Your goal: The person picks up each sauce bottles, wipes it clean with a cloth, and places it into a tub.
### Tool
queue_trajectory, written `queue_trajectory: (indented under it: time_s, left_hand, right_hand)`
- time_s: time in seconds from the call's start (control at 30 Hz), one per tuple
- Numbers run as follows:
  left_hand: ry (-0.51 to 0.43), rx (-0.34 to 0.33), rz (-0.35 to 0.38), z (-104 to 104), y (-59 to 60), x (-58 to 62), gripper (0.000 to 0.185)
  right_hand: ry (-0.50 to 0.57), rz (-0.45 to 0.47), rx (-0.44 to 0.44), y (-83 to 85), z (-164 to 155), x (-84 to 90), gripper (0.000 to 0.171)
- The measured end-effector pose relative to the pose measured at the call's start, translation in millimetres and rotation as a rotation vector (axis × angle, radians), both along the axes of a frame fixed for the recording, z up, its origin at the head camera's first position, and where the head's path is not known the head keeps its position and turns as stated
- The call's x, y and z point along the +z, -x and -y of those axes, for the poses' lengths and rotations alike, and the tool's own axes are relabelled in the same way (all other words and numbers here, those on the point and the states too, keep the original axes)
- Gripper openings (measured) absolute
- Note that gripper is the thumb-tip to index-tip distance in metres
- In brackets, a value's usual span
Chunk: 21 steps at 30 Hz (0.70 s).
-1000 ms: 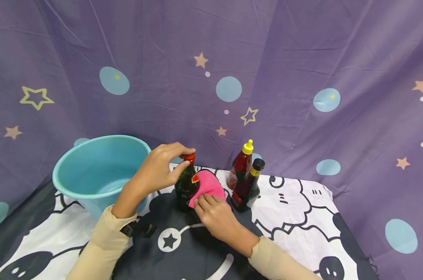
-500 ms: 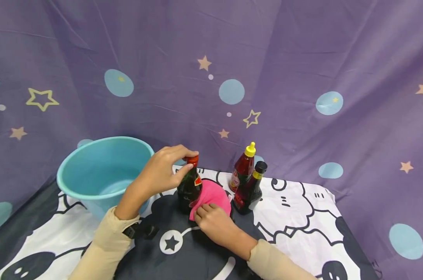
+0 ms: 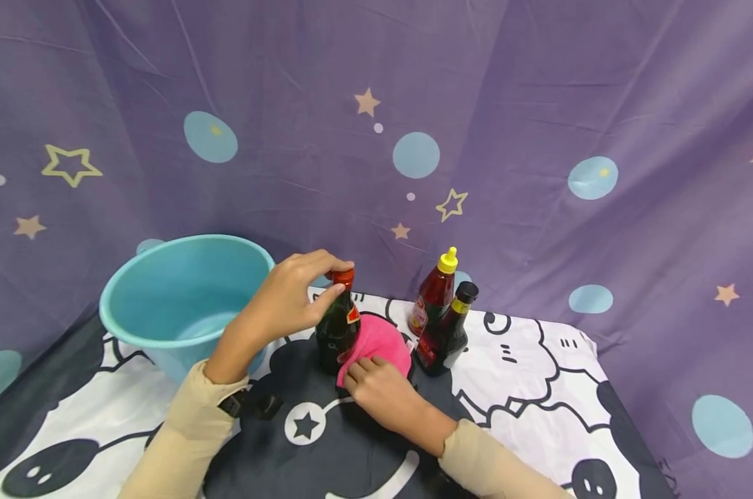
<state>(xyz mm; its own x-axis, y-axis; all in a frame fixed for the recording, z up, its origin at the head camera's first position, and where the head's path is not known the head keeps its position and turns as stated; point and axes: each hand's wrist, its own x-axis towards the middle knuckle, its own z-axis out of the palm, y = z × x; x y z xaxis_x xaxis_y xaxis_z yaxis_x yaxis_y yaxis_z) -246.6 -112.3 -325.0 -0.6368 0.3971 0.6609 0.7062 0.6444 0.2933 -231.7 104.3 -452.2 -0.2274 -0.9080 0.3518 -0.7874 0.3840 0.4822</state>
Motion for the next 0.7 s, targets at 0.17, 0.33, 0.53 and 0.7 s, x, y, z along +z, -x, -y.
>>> queue_trajectory:
  time_s: [0.17,0.33,0.53,0.7]
  left_hand:
    - [0.007,0.017,0.011,-2.2,0.9,-1.2,0.022]
    - [0.061,0.071,-0.025,-7.0,1.2,0.2,0.020]
    - [0.121,0.142,-0.088,-10.1,-1.8,-1.1,0.025]
    - [0.145,0.160,-0.132,-12.7,-3.2,-3.5,0.026]
  right_hand:
    - [-0.009,0.012,-0.008,-0.5,-0.8,1.1,0.013]
    - [-0.016,0.059,-0.023,-0.7,-2.6,8.6,0.013]
    - [-0.012,0.116,-0.036,0.8,-3.9,19.9,0.027]
    - [0.056,0.175,-0.034,1.8,-10.1,27.2,0.032]
